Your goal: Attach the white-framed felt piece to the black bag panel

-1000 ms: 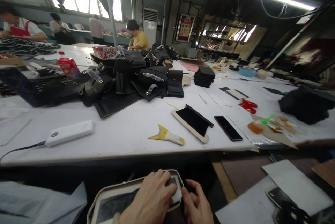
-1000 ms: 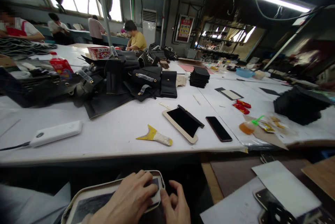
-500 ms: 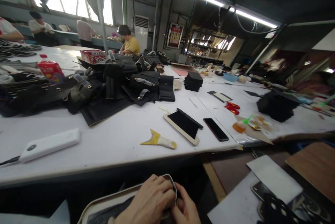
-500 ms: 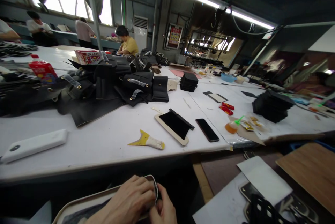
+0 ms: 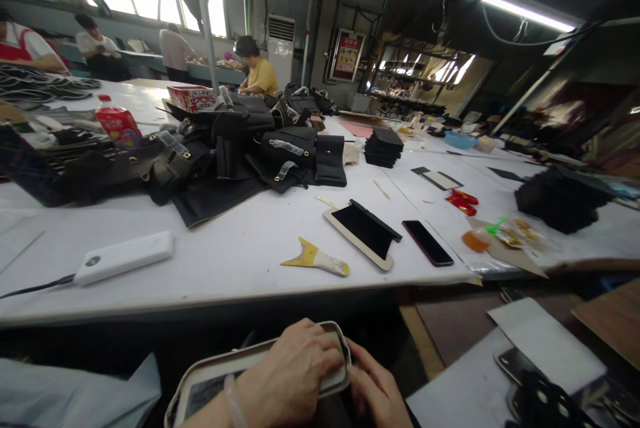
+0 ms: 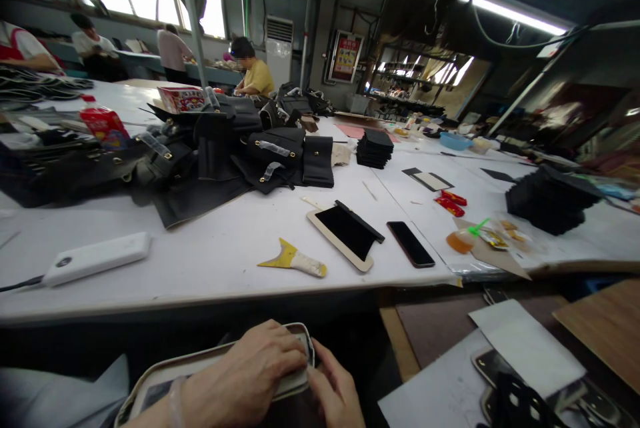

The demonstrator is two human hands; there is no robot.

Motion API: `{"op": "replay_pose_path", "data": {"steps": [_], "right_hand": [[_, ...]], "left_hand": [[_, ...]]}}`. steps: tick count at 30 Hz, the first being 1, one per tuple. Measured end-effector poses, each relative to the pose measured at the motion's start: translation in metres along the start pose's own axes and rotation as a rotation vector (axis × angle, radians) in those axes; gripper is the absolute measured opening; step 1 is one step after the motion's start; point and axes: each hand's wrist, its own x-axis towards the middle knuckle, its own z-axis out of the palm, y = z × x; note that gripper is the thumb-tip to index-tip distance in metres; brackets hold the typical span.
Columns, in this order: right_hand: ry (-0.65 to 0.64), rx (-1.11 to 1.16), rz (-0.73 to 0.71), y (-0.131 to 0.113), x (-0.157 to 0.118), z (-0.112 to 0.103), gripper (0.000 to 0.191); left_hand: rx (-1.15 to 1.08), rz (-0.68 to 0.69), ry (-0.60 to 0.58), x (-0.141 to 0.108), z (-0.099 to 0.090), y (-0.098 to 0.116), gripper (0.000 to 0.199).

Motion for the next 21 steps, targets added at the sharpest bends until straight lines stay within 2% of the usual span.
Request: {"op": "replay_pose_path", "data": {"steps": [2, 5, 7, 10, 12, 16, 21], "right_hand": [[0.022, -0.049, -0.003, 0.003, 0.002, -0.001, 0.066], [0.157, -0.17, -0.047, 0.011, 0.006, 0.004, 0.064], [0.144, -0.262, -0.034, 0.017, 0.008, 0.006, 0.066], [0.098, -0.329, -0.009, 0.021, 0.01, 0.009, 0.071], [0.141, -0.314, -0.018, 0.02, 0.009, 0.011, 0.072], [0.192, -0.304, -0.023, 0.012, 0.007, 0.016, 0.072], [0.176, -0.388, -0.001, 0.011, 0.007, 0.018, 0.073]], "left_hand": [[0.004, -0.054, 0.011, 0.006, -0.007, -0.001, 0.026], [-0.03, -0.079, 0.087, 0.02, -0.017, -0.009, 0.035], [-0.055, -0.049, 0.085, 0.031, -0.019, -0.019, 0.033], [-0.093, 0.012, -0.02, 0.044, -0.014, -0.036, 0.027], [-0.141, 0.029, -0.088, 0.05, -0.01, -0.045, 0.03], [-0.238, 0.0, -0.152, 0.057, -0.01, -0.054, 0.033], [-0.352, -0.074, -0.209, 0.063, -0.007, -0.059, 0.03]]}}
